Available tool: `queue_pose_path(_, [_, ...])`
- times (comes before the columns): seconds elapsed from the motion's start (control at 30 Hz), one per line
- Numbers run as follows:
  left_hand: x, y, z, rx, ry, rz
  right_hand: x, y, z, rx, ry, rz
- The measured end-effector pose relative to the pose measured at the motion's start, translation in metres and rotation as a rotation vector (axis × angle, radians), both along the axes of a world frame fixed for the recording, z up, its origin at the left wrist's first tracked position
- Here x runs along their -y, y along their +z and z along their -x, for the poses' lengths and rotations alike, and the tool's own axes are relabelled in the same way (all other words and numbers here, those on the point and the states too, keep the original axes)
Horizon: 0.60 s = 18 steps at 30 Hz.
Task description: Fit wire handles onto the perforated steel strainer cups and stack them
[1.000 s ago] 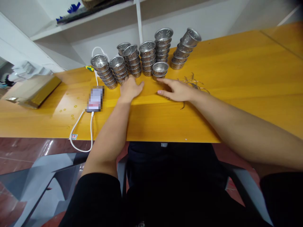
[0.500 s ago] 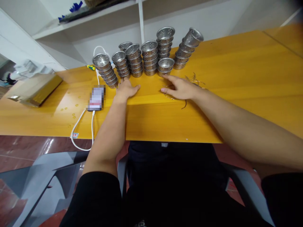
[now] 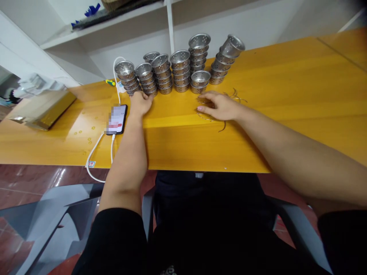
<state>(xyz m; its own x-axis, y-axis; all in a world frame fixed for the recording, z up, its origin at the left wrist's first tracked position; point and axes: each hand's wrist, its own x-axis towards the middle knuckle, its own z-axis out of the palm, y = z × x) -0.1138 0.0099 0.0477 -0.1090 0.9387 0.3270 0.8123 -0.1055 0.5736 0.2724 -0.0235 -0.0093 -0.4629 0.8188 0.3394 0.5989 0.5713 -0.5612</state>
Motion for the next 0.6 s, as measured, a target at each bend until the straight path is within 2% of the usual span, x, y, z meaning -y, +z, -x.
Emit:
queue_pose_path(0.1, [0.003, 0.004, -0.004, 0.002, 0.090, 0.007, -0.001, -0.001, -0.003, -0.034, -0.001, -0.009])
queue_pose_path(0.2, [0.003, 0.004, -0.003, 0.016, 0.120, -0.007, -0.006, -0.005, -0.007, -0.060, -0.027, -0.024])
queue_pose_path(0.4, [-0.002, 0.002, 0.000, 0.069, 0.113, -0.062, -0.017, -0.010, -0.016, -0.086, -0.092, -0.039])
queue_pose_path(0.53, [-0.002, 0.006, -0.007, 0.115, 0.064, -0.233, -0.012, 0.001, -0.019, -0.070, -0.074, -0.043])
queue_pose_path(0.6, [0.000, 0.008, -0.013, 0.097, 0.013, -0.201, -0.006, 0.012, -0.021, -0.045, -0.046, -0.050])
